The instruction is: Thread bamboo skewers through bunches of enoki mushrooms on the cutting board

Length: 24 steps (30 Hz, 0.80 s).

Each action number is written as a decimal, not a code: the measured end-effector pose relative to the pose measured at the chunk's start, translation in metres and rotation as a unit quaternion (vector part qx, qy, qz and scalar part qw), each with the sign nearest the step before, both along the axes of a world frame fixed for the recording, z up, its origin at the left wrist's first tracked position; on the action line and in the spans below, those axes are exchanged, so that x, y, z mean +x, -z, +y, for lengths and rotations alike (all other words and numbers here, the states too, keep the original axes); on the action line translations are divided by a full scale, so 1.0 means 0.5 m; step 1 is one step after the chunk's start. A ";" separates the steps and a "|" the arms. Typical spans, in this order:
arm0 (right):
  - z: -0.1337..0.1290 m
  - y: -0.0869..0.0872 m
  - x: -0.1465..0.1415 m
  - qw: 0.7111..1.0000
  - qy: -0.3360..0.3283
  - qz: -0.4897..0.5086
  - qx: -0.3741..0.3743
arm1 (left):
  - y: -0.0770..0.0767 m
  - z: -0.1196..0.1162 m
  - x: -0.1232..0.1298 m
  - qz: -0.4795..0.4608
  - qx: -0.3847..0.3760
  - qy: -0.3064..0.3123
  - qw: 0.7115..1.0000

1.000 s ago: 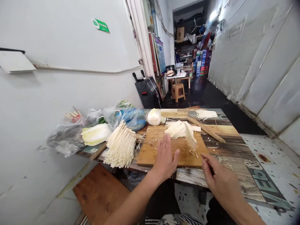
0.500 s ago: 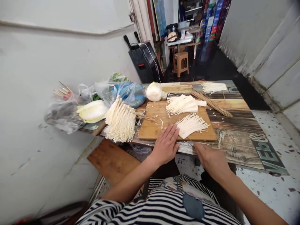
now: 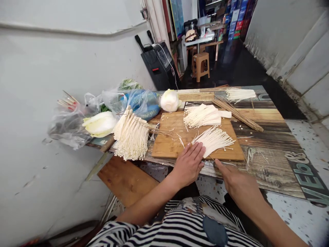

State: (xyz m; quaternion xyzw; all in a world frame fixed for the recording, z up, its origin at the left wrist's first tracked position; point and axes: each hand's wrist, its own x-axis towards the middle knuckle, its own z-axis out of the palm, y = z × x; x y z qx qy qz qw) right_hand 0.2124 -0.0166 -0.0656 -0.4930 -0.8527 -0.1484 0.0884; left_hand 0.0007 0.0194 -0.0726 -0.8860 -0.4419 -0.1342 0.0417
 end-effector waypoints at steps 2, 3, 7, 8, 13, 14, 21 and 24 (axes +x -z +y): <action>0.003 -0.002 -0.003 1.000 0.005 -0.006 -0.019 | -0.001 -0.001 -0.001 -0.002 -0.001 -0.002 1.000; 0.003 -0.001 -0.004 1.000 0.008 -0.008 -0.029 | -0.003 -0.002 -0.002 -0.003 -0.004 -0.002 1.000; 0.004 0.007 -0.001 0.999 0.012 -0.013 -0.032 | -0.015 -0.006 0.002 -0.009 -0.010 0.013 1.000; 0.006 0.010 0.000 1.000 0.009 -0.016 -0.021 | -0.017 -0.007 0.004 -0.008 -0.008 0.021 1.000; 0.013 0.016 0.003 0.999 -0.002 -0.038 0.013 | -0.022 -0.011 0.017 0.017 -0.012 0.031 0.999; 0.013 0.016 0.005 0.999 -0.014 -0.033 0.024 | -0.024 -0.012 0.017 0.022 -0.015 0.026 0.999; 0.034 0.000 0.036 0.971 -0.177 0.153 0.052 | -0.053 0.008 -0.004 0.017 0.027 -0.011 0.999; 0.038 -0.017 0.041 0.966 -0.198 0.159 0.037 | -0.058 0.025 -0.007 0.024 0.021 -0.053 0.998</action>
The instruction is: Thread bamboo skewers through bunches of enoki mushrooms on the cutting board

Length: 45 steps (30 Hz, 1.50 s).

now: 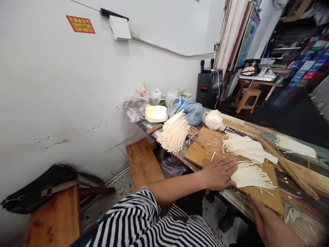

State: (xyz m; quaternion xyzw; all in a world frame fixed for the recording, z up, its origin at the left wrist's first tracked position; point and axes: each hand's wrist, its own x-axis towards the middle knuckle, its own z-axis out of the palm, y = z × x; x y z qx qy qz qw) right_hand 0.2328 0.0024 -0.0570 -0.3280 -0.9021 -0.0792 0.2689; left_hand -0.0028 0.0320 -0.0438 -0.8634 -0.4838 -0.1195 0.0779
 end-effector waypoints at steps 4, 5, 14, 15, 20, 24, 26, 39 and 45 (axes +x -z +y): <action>-0.001 -0.009 -0.004 0.999 -0.025 -0.023 -0.037 | 0.019 0.008 0.010 0.027 -0.002 0.005 1.000; 0.000 -0.008 -0.005 0.998 -0.032 -0.030 -0.050 | 0.026 0.008 0.012 0.031 0.007 0.006 0.999; -0.009 0.036 -0.013 0.979 0.147 -0.124 -0.067 | 0.065 0.018 0.014 0.016 0.005 0.015 1.000; -0.008 0.037 -0.017 0.976 0.159 -0.137 -0.062 | 0.065 0.018 0.014 0.009 0.002 0.019 1.000; -0.012 0.010 -0.027 0.963 0.204 -0.173 -0.024 | 0.049 0.006 0.007 -0.056 0.008 0.047 0.997; 0.002 -0.068 0.002 0.965 0.232 -0.123 0.005 | 0.038 -0.008 -0.011 -0.161 0.099 0.070 0.980; 0.025 -0.122 0.029 0.968 0.246 -0.056 -0.019 | 0.040 -0.011 -0.020 -0.204 0.135 0.061 0.968; 0.309 -0.239 0.193 0.904 0.290 0.253 -0.186 | 0.067 0.007 -0.018 -0.124 0.161 0.057 0.977; 0.481 -0.208 0.196 0.881 0.364 0.267 -0.142 | 0.062 0.010 -0.016 -0.128 0.190 0.050 0.972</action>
